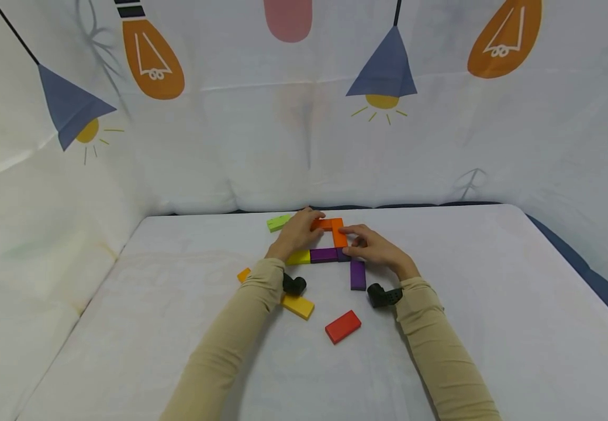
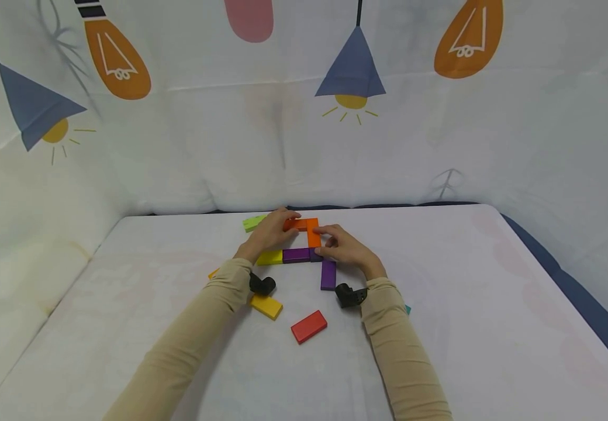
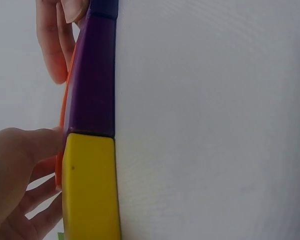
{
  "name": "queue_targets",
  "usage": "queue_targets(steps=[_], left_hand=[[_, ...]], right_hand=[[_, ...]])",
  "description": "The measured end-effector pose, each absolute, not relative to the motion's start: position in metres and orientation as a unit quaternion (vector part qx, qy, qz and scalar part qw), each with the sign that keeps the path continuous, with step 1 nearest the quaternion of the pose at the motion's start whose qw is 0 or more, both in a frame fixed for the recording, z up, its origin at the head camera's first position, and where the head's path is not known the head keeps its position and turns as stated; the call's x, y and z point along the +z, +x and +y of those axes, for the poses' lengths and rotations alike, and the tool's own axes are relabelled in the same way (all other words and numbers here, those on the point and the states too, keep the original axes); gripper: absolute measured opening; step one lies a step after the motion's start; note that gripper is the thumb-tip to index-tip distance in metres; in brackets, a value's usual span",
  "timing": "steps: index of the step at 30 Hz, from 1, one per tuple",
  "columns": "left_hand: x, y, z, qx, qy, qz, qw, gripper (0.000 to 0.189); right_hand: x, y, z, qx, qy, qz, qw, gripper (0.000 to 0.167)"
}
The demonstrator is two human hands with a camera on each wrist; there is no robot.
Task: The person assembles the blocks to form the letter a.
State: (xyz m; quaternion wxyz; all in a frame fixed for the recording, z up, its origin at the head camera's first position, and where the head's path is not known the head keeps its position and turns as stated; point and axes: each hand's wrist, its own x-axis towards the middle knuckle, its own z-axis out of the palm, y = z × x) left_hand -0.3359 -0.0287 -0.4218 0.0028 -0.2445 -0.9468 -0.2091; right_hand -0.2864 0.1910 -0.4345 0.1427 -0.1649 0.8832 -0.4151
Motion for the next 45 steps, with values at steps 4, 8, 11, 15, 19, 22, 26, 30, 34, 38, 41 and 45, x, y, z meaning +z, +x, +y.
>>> queue_targets(steps=[4, 8, 11, 15, 19, 22, 26, 30, 34, 38, 41, 45], left_hand=[[-0.421, -0.335, -0.029, -0.212, -0.245, -0.946, 0.018, 0.038], [-0.418, -0.334, -0.031, -0.225, -0.239, -0.944, 0.030, 0.037], [-0.417, -0.334, -0.034, -0.243, -0.233, -0.941, 0.036, 0.036], [-0.418, -0.334, -0.042, -0.264, -0.228, -0.935, 0.064, 0.033], [-0.423, -0.334, -0.053, -0.284, -0.222, -0.927, 0.102, 0.031], [-0.428, -0.332, -0.061, -0.315, -0.205, -0.919, 0.117, 0.031], [-0.432, -0.329, -0.069, -0.357, -0.190, -0.905, 0.134, 0.032], [-0.435, -0.328, -0.075, -0.378, -0.186, -0.895, 0.146, 0.031], [-0.440, -0.328, -0.080, -0.401, -0.176, -0.886, 0.151, 0.032], [-0.445, -0.328, -0.084, -0.407, -0.164, -0.886, 0.151, 0.035], [-0.449, -0.328, -0.087, -0.410, -0.159, -0.885, 0.153, 0.039], [-0.453, -0.330, -0.091, -0.418, -0.150, -0.884, 0.146, 0.041]], right_hand=[[-0.434, -0.287, 0.191, -0.415, -0.168, 0.883, 0.139, 0.054], [-0.433, -0.287, 0.193, -0.419, -0.173, 0.881, 0.137, 0.055], [-0.433, -0.287, 0.193, -0.424, -0.170, 0.879, 0.139, 0.054], [-0.434, -0.286, 0.193, -0.430, -0.167, 0.875, 0.145, 0.055], [-0.434, -0.285, 0.193, -0.430, -0.164, 0.875, 0.149, 0.055], [-0.435, -0.286, 0.193, -0.426, -0.161, 0.878, 0.149, 0.055], [-0.435, -0.284, 0.193, -0.422, -0.160, 0.880, 0.148, 0.055], [-0.434, -0.282, 0.193, -0.423, -0.164, 0.880, 0.144, 0.056], [-0.434, -0.281, 0.192, -0.418, -0.164, 0.883, 0.141, 0.055], [-0.433, -0.281, 0.191, -0.410, -0.162, 0.887, 0.140, 0.055], [-0.434, -0.281, 0.190, -0.406, -0.161, 0.889, 0.138, 0.055], [-0.434, -0.281, 0.190, -0.407, -0.156, 0.889, 0.137, 0.054]])
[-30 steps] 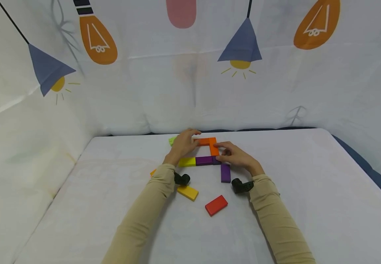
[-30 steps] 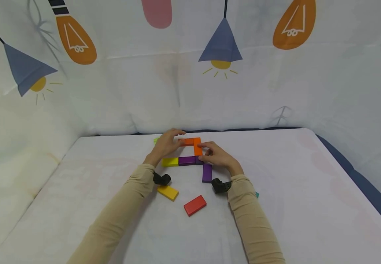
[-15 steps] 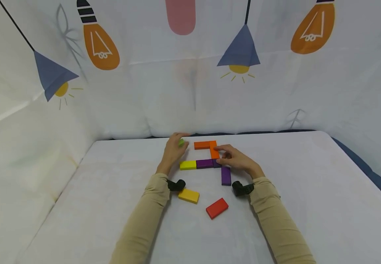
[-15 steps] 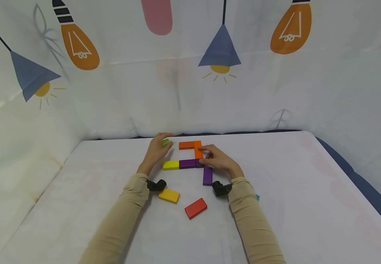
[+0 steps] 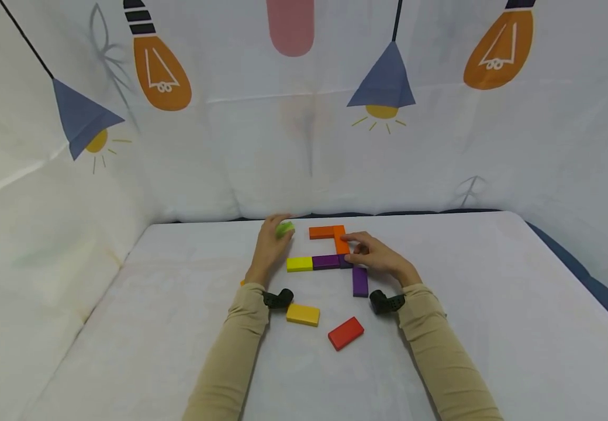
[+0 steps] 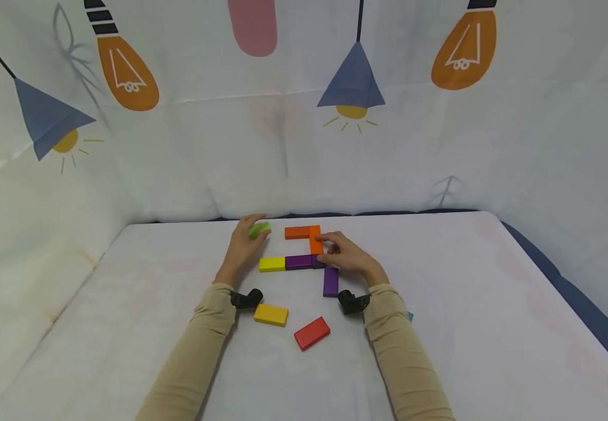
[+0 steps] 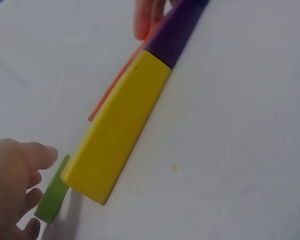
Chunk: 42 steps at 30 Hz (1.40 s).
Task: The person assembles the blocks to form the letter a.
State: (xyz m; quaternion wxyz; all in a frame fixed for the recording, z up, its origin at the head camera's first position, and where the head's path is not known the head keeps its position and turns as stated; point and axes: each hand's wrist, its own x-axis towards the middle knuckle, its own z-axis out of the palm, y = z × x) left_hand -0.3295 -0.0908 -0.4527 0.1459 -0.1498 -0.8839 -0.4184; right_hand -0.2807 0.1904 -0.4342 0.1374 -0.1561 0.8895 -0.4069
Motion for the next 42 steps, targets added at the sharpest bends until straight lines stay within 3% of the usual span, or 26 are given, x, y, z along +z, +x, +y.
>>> queue_targets(steps=[16, 42], left_hand=[[-0.4592, -0.3284, -0.0913, -0.412, -0.106, -0.898, 0.114, 0.045], [-0.4576, -0.3327, -0.0966, -0.376, -0.106, -0.911, 0.130, 0.034]], right_hand=[[-0.4404, -0.2790, 0.1949, -0.408, -0.160, 0.889, 0.132, 0.055], [-0.4382, -0.2845, 0.1910, -0.409, -0.185, 0.885, 0.123, 0.054]])
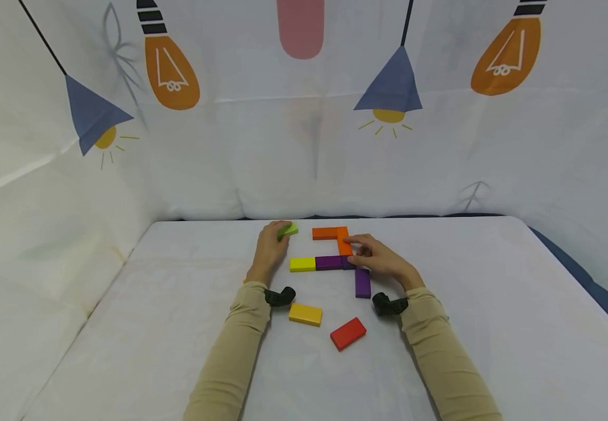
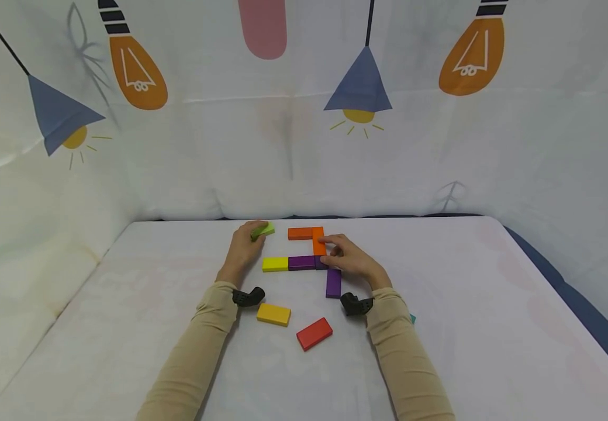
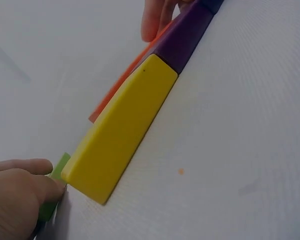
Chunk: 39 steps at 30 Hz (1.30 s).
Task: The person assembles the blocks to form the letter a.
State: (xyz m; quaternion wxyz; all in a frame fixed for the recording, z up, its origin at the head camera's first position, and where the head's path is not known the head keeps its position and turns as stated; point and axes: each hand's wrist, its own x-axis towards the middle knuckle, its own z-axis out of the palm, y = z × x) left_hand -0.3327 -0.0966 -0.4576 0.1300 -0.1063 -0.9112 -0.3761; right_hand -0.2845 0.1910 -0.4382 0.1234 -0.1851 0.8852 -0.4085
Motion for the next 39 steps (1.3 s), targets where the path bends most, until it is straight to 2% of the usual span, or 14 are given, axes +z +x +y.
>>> queue_targets(steps=[19, 39], left_hand=[[-0.4563, -0.3315, -0.0979, -0.413, -0.141, -0.889, 0.139, 0.031], [-0.4578, -0.3275, -0.0962, -0.444, -0.133, -0.880, 0.100, 0.032]], right_hand=[[-0.4372, -0.2850, 0.1914, -0.414, -0.189, 0.882, 0.121, 0.053], [-0.4394, -0.2841, 0.1919, -0.405, -0.188, 0.888, 0.114, 0.053]])
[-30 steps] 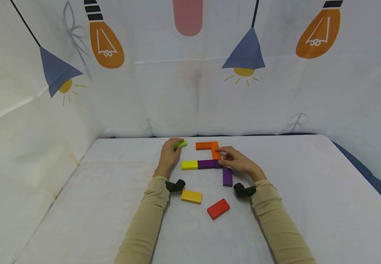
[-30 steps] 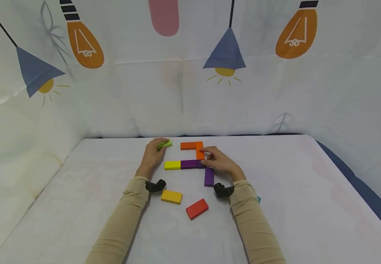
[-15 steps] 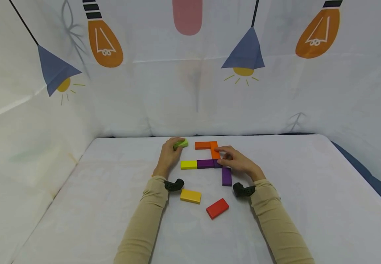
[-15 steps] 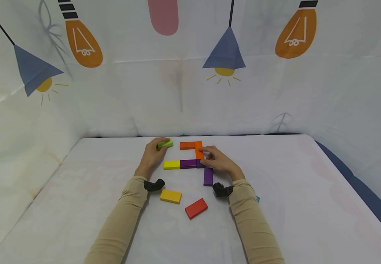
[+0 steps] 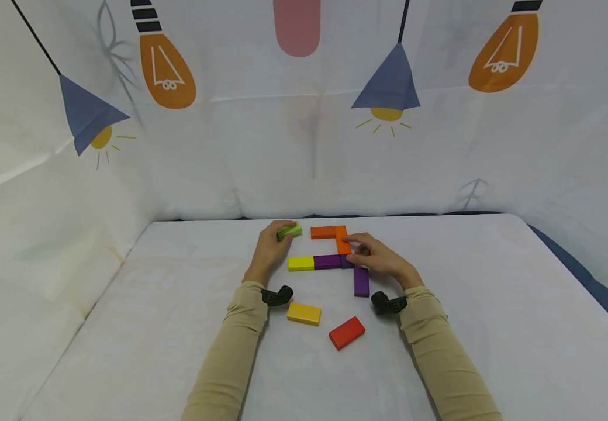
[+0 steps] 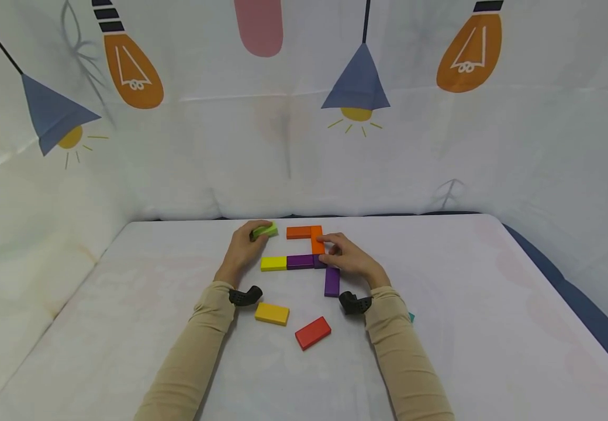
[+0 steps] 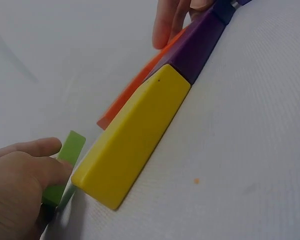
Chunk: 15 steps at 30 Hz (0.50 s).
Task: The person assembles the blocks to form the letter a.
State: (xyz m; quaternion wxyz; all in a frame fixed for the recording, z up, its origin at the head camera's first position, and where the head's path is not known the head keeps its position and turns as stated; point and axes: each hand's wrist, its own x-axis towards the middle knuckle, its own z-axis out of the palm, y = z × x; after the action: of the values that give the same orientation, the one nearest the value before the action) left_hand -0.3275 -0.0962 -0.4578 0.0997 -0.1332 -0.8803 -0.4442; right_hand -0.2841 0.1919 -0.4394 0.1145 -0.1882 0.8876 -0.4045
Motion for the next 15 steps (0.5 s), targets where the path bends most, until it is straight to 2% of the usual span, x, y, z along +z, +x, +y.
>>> queue_targets(steps=[15], left_hand=[[-0.4594, -0.3272, -0.0961, -0.446, -0.153, -0.878, 0.083, 0.032]], right_hand=[[-0.4405, -0.2827, 0.1909, -0.402, -0.173, 0.891, 0.119, 0.054]])
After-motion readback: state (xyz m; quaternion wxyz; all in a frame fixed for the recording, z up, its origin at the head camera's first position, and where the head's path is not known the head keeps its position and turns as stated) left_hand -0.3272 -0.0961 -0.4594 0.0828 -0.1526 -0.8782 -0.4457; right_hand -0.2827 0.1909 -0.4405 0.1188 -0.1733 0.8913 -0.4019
